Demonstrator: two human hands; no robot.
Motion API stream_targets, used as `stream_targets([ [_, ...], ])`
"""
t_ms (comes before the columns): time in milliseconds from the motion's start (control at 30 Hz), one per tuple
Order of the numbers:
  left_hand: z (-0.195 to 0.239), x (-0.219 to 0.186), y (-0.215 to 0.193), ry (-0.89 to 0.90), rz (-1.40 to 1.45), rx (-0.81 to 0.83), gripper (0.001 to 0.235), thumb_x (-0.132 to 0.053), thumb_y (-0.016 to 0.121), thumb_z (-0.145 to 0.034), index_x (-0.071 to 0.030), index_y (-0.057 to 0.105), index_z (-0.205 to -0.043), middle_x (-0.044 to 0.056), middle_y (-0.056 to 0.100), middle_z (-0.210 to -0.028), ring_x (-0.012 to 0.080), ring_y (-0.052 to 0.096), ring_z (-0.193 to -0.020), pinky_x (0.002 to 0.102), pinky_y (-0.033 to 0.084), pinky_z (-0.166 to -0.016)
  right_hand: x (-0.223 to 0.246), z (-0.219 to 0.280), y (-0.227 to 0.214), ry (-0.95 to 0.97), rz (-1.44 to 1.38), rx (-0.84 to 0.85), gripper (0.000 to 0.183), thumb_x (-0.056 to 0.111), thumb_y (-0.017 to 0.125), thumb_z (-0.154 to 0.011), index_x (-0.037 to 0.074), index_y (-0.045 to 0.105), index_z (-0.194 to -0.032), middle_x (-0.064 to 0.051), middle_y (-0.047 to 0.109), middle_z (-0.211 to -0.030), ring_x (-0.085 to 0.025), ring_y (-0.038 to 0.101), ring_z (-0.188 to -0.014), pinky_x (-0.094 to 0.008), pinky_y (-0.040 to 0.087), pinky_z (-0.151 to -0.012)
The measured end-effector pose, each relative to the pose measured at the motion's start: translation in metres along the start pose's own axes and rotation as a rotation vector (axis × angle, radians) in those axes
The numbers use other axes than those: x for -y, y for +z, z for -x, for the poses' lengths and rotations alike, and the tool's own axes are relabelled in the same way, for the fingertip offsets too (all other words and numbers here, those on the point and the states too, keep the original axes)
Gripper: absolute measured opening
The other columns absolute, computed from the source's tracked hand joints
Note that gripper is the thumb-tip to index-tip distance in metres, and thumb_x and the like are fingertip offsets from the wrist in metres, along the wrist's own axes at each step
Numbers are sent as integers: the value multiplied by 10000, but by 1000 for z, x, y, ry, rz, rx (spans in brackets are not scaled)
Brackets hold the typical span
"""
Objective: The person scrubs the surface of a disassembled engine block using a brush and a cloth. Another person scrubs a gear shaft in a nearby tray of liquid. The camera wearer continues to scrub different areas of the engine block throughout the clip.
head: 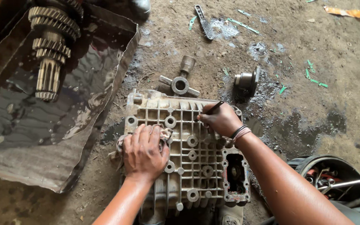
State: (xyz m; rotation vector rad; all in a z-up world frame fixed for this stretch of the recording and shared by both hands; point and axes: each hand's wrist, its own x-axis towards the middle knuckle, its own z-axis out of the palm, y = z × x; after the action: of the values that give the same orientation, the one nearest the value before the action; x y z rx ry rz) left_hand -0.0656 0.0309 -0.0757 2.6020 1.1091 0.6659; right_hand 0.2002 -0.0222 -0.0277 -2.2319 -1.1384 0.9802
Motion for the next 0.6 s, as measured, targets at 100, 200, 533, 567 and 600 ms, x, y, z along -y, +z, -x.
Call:
stream_targets([
  [100,2,0,1,-21,27,2,538,-288,731,-749,-33,649,-1216,170,692,-1189,339,617,-1201,502,436,-945,9,2,4,-71,258,-65,197,240,798,-864,56,747,-817,-72,629,-583,-135,534,-548,-333,487,-552],
  [200,-1,2,5,-24,17,37,533,-309,739,-790,-36,637,-1235,185,690,-1200,339,622,-1170,471,448,-922,16,3,-1,-228,306,-100,221,245,785,-843,53,714,-762,-107,656,-611,-183,589,-538,-351,527,-575],
  [533,0,2,5,-40,-17,107,578,-351,746,-781,-43,644,-1259,192,675,-1233,347,596,-1217,481,438,-962,34,-13,-11,-323,863,113,228,236,590,-952,108,673,-783,-112,678,-690,-277,659,-639,-423,552,-620],
  [567,0,2,5,-39,-24,107,579,-355,743,-784,-46,646,-1264,195,672,-1243,347,593,-1222,479,438,-963,36,-16,-13,-321,974,150,290,243,529,-1011,116,649,-780,-107,660,-678,-270,655,-626,-416,561,-605],
  [600,0,2,5,-38,-31,106,580,-359,739,-788,-49,648,-1268,197,668,-1254,346,590,-1228,477,437,-964,37,-18,-15,-318,1085,186,355,250,468,-1070,125,624,-777,-102,642,-665,-263,652,-614,-409,571,-590],
])
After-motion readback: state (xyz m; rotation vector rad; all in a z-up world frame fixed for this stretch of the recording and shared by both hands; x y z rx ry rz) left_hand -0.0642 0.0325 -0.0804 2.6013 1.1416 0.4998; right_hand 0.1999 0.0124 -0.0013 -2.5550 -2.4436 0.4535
